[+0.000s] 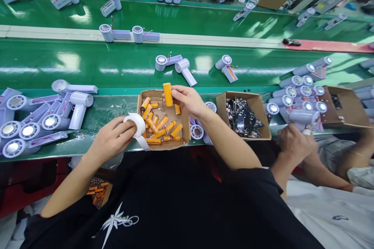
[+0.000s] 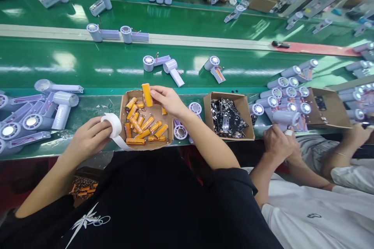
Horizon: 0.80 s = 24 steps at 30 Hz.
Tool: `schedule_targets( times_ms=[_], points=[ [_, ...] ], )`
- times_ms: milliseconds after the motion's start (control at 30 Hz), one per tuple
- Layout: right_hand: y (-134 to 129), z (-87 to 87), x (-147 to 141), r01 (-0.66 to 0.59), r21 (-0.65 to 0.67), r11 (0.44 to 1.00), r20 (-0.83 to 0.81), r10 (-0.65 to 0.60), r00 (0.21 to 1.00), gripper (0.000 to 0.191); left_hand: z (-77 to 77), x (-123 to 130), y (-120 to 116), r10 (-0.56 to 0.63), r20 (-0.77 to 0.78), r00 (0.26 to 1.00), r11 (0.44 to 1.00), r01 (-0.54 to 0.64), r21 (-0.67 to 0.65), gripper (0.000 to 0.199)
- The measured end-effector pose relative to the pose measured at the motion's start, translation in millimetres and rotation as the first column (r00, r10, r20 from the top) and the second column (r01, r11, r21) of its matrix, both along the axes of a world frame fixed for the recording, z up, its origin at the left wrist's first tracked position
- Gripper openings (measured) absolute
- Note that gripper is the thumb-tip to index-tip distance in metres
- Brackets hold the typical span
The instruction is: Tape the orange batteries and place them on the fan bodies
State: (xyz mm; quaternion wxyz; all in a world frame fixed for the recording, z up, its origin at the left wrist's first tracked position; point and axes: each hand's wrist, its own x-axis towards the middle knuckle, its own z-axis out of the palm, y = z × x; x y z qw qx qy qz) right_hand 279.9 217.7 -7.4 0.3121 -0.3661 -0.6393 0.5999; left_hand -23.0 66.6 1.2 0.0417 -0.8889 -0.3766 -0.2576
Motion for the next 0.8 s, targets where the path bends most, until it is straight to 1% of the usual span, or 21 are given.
schedule_targets(
  times_ms=[33, 100, 200, 267, 300, 367, 433, 467, 533, 600, 633, 700, 733, 800],
  points=[
    [-4, 6.6, 5, -0.009, -0.080, 0.997, -0.097, 0.001, 0.995, 0.059, 0.9, 2, 1, -0.011, -0.023, 1.000, 1.000, 0.011, 0.004, 0.028],
    [-16, 20.2, 11, -0.067, -0.162, 0.985, -0.196, 0.034, 0.980, 0.064, 3.8, 8, 4, -0.033, -0.076, 0.997, 0.999, 0.034, 0.010, 0.025],
    [-35, 37.0, 13, -0.161, -0.216, 0.963, -0.230, 0.110, 0.967, 0.067, 9.2, 18, 9, -0.063, -0.138, 0.988, 0.998, 0.064, 0.004, 0.028],
    [-45, 44.1, 14, -0.233, -0.257, 0.938, -0.251, 0.168, 0.953, 0.071, 12.5, 22, 13, -0.080, -0.163, 0.983, 0.997, 0.082, 0.008, 0.031],
    [-49, 46.5, 15, -0.255, -0.265, 0.930, -0.255, 0.188, 0.949, 0.073, 13.8, 24, 14, -0.086, -0.175, 0.981, 0.996, 0.090, 0.019, 0.031],
    [-53, 49.5, 18, -0.252, -0.254, 0.934, -0.238, 0.192, 0.952, 0.072, 15.8, 26, 17, -0.093, -0.207, 0.974, 0.993, 0.105, 0.047, 0.031],
    [-55, 51.5, 22, -0.193, -0.215, 0.957, -0.217, 0.146, 0.965, 0.073, 17.1, 27, 18, -0.103, -0.239, 0.965, 0.991, 0.120, 0.057, 0.031],
    [-55, 52.3, 23, -0.143, -0.193, 0.971, -0.214, 0.101, 0.972, 0.074, 17.6, 28, 19, -0.113, -0.246, 0.963, 0.990, 0.132, 0.059, 0.031],
    [-56, 53.6, 26, -0.014, -0.142, 0.990, -0.232, -0.019, 0.973, 0.072, 18.2, 32, 18, -0.139, -0.247, 0.959, 0.986, 0.158, 0.059, 0.030],
    [-60, 52.6, 24, 0.147, -0.071, 0.987, -0.265, -0.161, 0.951, 0.065, 18.4, 36, 17, -0.155, -0.242, 0.958, 0.984, 0.172, 0.050, 0.030],
    [-63, 50.5, 22, 0.234, -0.028, 0.972, -0.281, -0.233, 0.931, 0.062, 18.4, 38, 17, -0.161, -0.239, 0.957, 0.984, 0.174, 0.035, 0.031],
    [-74, 41.7, 12, 0.395, 0.054, 0.917, -0.292, -0.364, 0.884, 0.062, 18.2, 43, 16, -0.167, -0.229, 0.959, 0.986, 0.168, -0.015, 0.035],
    [-81, 34.9, 5, 0.455, 0.088, 0.886, -0.280, -0.416, 0.865, 0.062, 18.2, 45, 16, -0.165, -0.223, 0.961, 0.986, 0.161, -0.035, 0.036],
    [-97, 17.9, -9, 0.526, 0.136, 0.840, -0.241, -0.487, 0.840, 0.060, 18.7, 49, 17, -0.156, -0.227, 0.961, 0.988, 0.148, -0.052, 0.035]
  ],
)
